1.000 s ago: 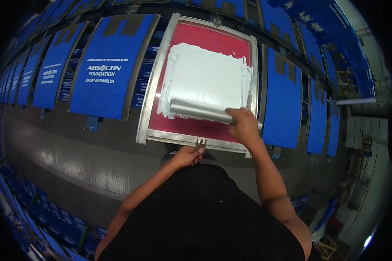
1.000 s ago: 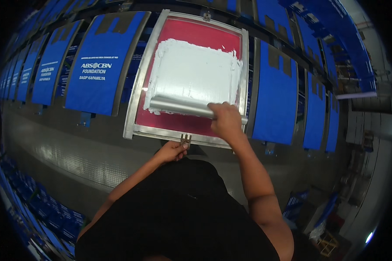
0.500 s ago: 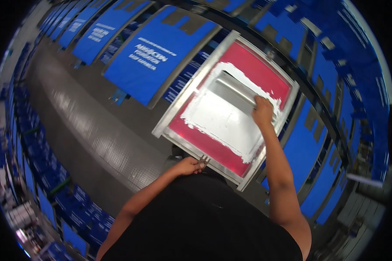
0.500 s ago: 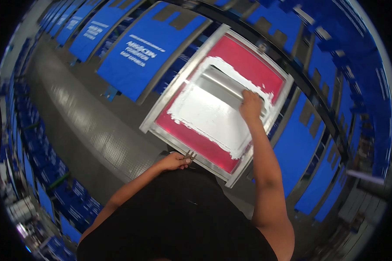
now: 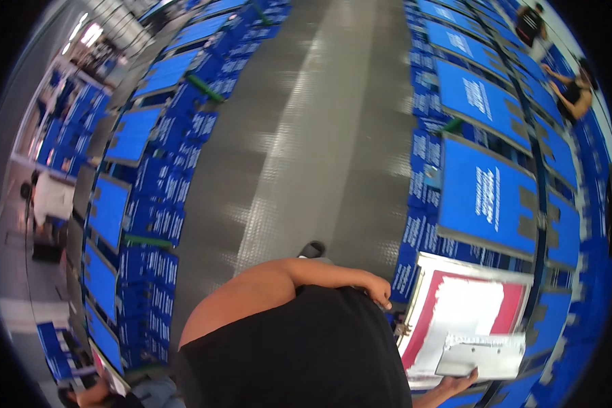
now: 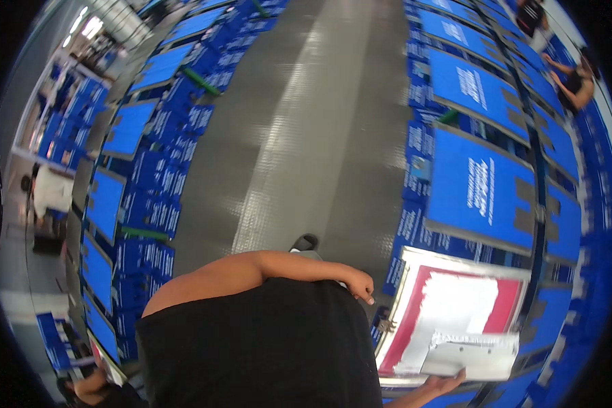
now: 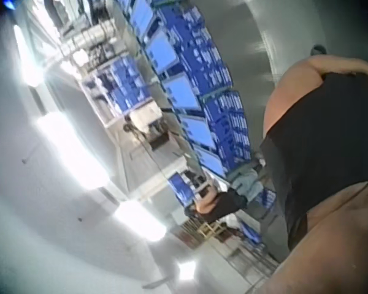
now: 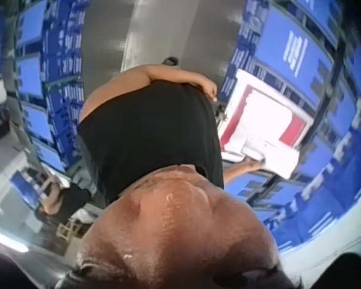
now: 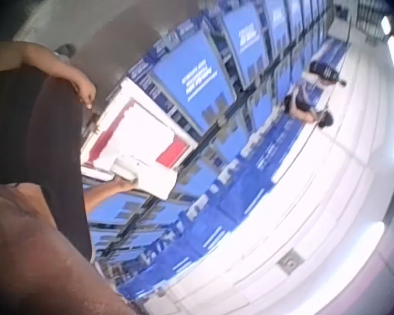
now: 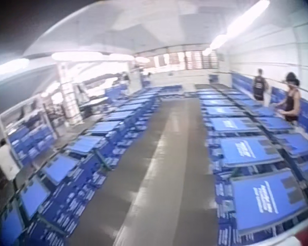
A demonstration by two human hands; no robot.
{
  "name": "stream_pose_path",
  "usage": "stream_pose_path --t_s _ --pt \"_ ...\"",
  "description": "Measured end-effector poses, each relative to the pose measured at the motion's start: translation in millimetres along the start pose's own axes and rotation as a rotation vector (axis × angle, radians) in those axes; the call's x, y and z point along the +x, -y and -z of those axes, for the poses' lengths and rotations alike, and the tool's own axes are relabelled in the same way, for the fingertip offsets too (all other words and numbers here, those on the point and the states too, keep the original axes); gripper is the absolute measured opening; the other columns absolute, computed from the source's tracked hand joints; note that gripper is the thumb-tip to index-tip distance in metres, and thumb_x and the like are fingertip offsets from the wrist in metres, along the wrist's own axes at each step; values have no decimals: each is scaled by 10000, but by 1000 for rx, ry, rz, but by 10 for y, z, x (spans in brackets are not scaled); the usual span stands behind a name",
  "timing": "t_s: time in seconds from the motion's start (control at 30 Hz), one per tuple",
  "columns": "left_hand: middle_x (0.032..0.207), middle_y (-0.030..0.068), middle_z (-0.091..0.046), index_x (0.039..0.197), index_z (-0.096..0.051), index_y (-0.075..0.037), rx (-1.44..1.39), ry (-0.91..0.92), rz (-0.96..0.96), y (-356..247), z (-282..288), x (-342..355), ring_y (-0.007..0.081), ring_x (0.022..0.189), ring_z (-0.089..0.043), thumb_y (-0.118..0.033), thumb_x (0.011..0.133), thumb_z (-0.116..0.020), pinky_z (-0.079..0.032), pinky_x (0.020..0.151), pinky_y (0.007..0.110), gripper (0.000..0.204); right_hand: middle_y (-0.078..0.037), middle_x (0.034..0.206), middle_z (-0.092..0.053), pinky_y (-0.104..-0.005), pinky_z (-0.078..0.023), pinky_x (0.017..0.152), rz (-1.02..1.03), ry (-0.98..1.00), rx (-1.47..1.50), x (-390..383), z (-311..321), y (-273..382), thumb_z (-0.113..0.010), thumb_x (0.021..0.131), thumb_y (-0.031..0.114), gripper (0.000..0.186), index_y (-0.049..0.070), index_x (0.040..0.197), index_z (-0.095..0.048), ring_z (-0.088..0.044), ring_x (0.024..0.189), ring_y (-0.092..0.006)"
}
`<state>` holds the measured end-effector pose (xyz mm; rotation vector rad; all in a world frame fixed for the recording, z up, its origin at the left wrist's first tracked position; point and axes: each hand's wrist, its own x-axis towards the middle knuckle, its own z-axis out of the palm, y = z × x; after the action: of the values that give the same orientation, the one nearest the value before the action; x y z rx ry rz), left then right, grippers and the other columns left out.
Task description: The person uses a squeegee to spread white ink across a red screen printing frame. They repeatedly roll the squeegee back and forth to ensure even coverage of the ink on the screen surface. The person then lifts the frame and walks to a nearby table to place it down.
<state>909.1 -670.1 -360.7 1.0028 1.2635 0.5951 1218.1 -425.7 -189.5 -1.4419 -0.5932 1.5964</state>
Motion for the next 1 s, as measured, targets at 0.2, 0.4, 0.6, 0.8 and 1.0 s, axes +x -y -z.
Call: stream_pose_path --t_s 0.2,0.4,0.6,0.8,1.0 --pt "635 84 -618 814 -638 -2 160 -260 153 1261 731 -1113 233 588 -598 -447 905 -555 -466 579 409 462 -174 1369 -446 -503 -325 1056 -10 113 379 -513 -295 -638 -548 847 277 596 -18 1345 -402 -421 1245 -338" --pt "559 126 -604 694 -687 -80 542 -372 175 4114 650 -2935 273 473 -567 -401 880 -535 -471 537 438 400 -171 1410 -415 -515 -274 1092 -238 322 498 -549 -729 -1410 -569 844 285 636 3 1377 -368 -383 1287 -338" --pt "688 109 -649 844 -658 11 -182 -401 910 3662 782 -3692 193 529 -609 -393 914 -573 -496 482 363 418 -106 1268 -553 -497 -333 1058 34 232 518 -879 -724 -1759 -634 841 211 443 61 1237 -504 -487 1187 -289" --pt "695 96 -645 902 -655 -2 -23 -401 478 3118 907 -3361 180 540 -603 -353 905 -603 -483 498 316 354 -133 1159 -562 -504 -406 1029 56 -90 542 -1277 -753 -1893 -665 837 119 388 23 1182 -515 -513 1147 -292" --pt "672 81 -626 952 -651 -20 -119 -409 444 2524 1659 -2332 160 523 -580 -314 895 -631 -458 493 284 300 -169 1200 -530 -508 -352 1096 34 -182 790 -1059 -826 -2080 -647 842 13 392 -11 1202 -494 -500 1166 -293"
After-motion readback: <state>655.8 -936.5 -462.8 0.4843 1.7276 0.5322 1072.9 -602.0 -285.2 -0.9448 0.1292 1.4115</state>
